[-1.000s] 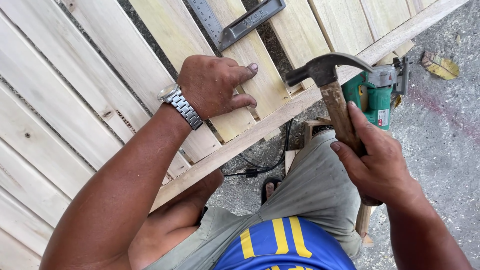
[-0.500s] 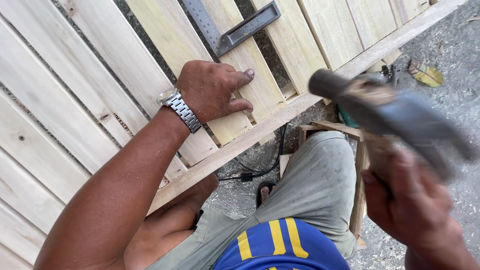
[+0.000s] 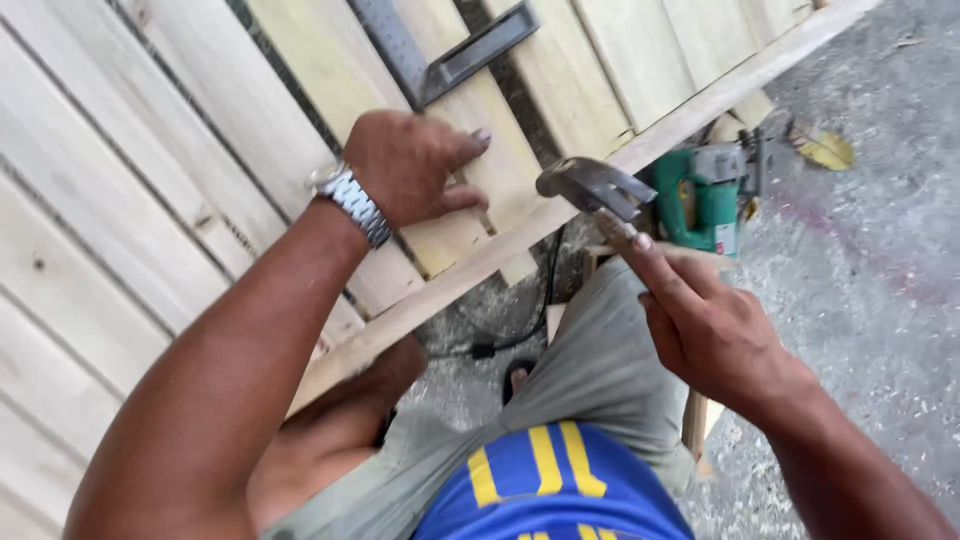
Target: Hammering nails into wooden slats to assemble a piece of furniture.
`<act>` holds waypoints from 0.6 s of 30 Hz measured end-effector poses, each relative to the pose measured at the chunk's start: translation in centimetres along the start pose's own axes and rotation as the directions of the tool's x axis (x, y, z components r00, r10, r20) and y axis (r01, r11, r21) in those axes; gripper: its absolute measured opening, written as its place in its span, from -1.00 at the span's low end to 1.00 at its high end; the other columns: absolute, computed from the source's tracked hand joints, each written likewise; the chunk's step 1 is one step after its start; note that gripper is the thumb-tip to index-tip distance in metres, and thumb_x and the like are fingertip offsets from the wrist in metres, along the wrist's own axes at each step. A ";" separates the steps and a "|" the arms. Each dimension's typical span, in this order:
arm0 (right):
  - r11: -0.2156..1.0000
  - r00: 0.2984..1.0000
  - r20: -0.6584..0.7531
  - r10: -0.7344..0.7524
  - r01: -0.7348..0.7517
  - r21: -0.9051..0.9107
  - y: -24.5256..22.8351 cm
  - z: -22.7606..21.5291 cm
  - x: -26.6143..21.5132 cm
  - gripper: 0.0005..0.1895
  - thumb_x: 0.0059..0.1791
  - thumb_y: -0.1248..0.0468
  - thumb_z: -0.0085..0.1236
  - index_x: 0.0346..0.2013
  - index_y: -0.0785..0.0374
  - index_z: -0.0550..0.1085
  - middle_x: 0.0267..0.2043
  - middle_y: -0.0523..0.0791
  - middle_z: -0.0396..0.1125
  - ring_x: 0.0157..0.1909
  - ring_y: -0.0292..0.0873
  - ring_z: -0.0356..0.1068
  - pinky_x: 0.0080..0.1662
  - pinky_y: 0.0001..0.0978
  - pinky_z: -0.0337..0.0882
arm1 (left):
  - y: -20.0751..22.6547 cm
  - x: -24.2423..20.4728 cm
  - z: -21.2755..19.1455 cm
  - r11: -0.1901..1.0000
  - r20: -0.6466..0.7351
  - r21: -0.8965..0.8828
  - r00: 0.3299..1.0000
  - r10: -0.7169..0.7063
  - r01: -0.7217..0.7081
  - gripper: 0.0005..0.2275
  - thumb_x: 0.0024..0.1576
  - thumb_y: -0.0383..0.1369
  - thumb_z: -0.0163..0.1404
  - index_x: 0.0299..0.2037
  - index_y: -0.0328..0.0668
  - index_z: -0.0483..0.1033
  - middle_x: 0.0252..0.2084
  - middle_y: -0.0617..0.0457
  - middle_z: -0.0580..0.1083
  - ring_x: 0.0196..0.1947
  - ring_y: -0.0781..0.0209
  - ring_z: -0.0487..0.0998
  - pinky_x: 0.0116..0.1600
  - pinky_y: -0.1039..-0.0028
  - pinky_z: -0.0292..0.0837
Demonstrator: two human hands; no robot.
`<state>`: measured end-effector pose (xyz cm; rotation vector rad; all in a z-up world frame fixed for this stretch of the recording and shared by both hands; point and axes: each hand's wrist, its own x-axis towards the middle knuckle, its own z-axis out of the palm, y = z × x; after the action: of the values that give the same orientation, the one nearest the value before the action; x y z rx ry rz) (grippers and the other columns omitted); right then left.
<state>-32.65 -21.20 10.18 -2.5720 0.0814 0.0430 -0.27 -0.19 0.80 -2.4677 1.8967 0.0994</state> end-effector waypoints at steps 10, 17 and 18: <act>0.575 0.720 0.048 0.692 -0.590 0.567 3.8 -4.4 1.1 -0.13 0.03 0.54 0.03 0.66 0.29 0.08 -0.09 0.17 0.47 -0.42 -0.05 0.45 -0.40 -0.22 0.44 | 2.5 7.2 0.3 0.972 -0.256 -0.234 0.965 -0.051 -0.010 -0.82 0.33 -0.16 0.12 0.02 0.13 0.74 -0.51 0.30 0.57 -0.75 0.36 0.36 -0.65 0.49 0.23; 0.645 0.880 -0.078 0.468 -0.280 0.711 8.6 -0.6 2.2 -0.31 0.09 0.51 0.10 0.55 0.35 0.24 -0.52 0.16 0.47 -0.57 0.03 0.53 -0.51 -0.14 0.53 | 1.5 8.0 1.5 0.978 -0.109 -0.168 0.989 0.102 -0.119 -0.49 0.13 0.08 0.20 0.27 0.20 0.64 -0.36 0.02 0.63 -0.40 -0.03 0.73 -0.36 0.18 0.58; 0.682 0.889 -0.069 0.453 -0.296 0.669 8.3 -0.7 2.7 -0.31 0.08 0.49 0.13 0.53 0.34 0.26 -0.57 0.13 0.46 -0.60 0.02 0.53 -0.54 -0.14 0.49 | 1.4 8.2 1.2 0.978 -0.103 -0.169 0.989 0.104 -0.121 -0.51 0.11 0.08 0.22 0.22 0.21 0.66 -0.36 0.01 0.64 -0.40 -0.04 0.73 -0.37 0.16 0.58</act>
<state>-30.46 -28.73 6.16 -1.8092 0.6151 -0.1138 0.47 -8.39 -0.95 -2.5126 2.1544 0.1618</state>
